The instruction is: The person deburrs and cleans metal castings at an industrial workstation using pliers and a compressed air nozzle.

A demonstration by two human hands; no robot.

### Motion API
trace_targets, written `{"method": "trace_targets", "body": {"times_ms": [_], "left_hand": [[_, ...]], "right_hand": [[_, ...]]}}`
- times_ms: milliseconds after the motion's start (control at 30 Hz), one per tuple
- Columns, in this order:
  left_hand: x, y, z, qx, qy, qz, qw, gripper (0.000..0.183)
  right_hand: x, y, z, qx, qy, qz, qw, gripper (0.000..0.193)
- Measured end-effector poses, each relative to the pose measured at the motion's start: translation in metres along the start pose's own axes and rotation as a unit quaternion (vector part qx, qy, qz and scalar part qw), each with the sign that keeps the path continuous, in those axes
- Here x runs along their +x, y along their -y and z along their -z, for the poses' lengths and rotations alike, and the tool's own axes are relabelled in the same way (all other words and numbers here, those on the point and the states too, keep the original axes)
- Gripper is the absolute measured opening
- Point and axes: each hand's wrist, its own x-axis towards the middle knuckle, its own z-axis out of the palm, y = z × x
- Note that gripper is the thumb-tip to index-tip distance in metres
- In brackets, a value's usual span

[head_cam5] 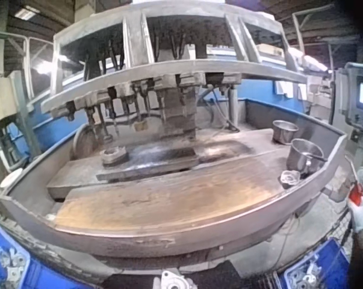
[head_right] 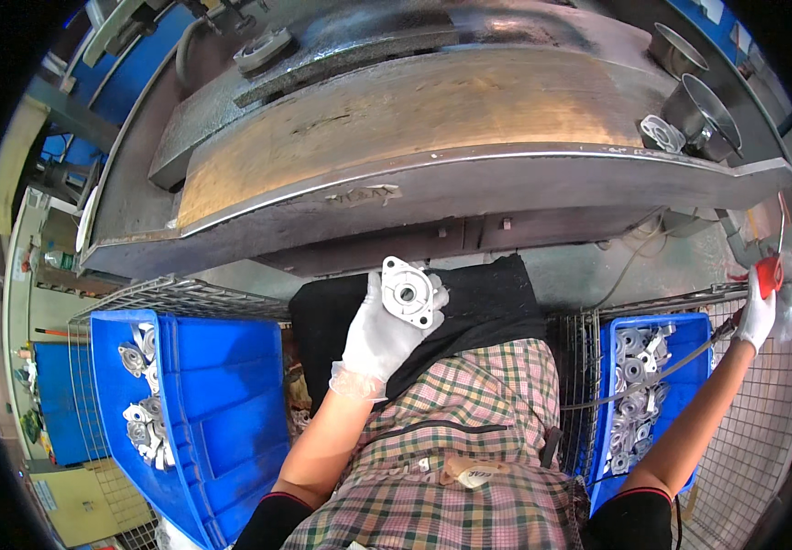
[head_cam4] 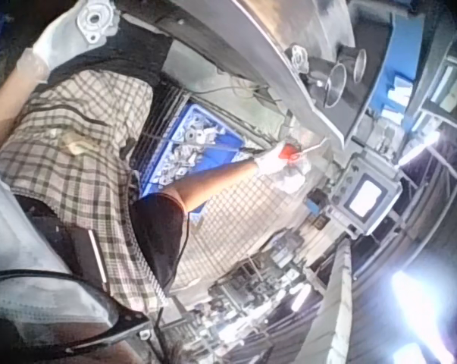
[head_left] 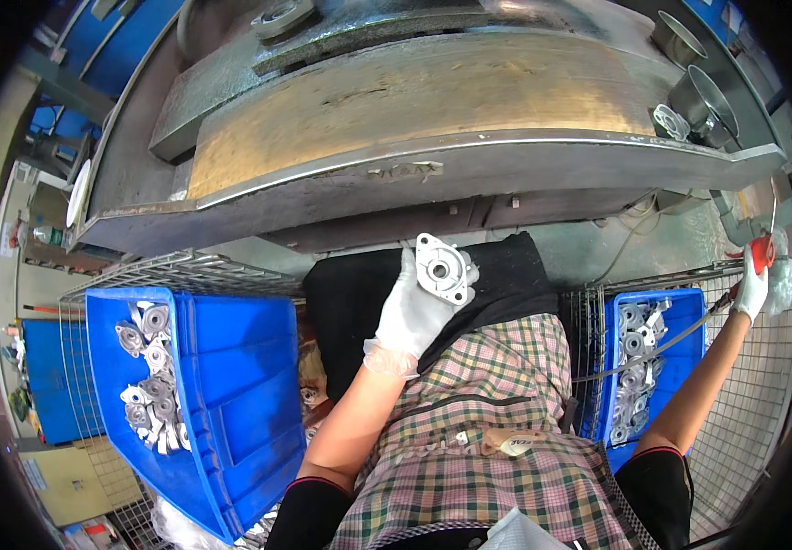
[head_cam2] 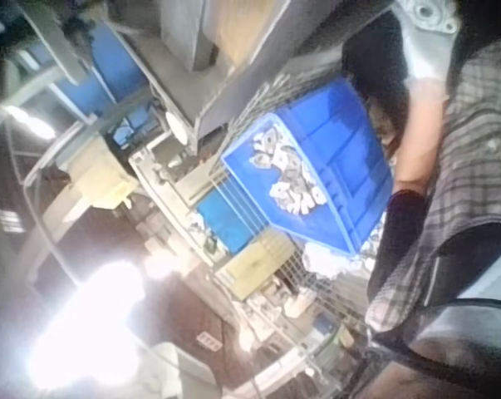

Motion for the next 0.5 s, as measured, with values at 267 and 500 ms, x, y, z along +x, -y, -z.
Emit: {"method": "trace_targets", "body": {"times_ms": [267, 500], "left_hand": [[0.000, 0.024, -0.031, 0.026, -0.014, 0.028, 0.999, 0.056], [0.014, 0.066, -0.048, 0.082, 0.034, 0.068, 0.994, 0.042]], "right_hand": [[-0.115, 0.101, -0.026, 0.020, -0.033, 0.166, 0.985, 0.033], [-0.294, 0.204, -0.086, 0.189, 0.518, -0.053, 0.832, 0.042]]}}
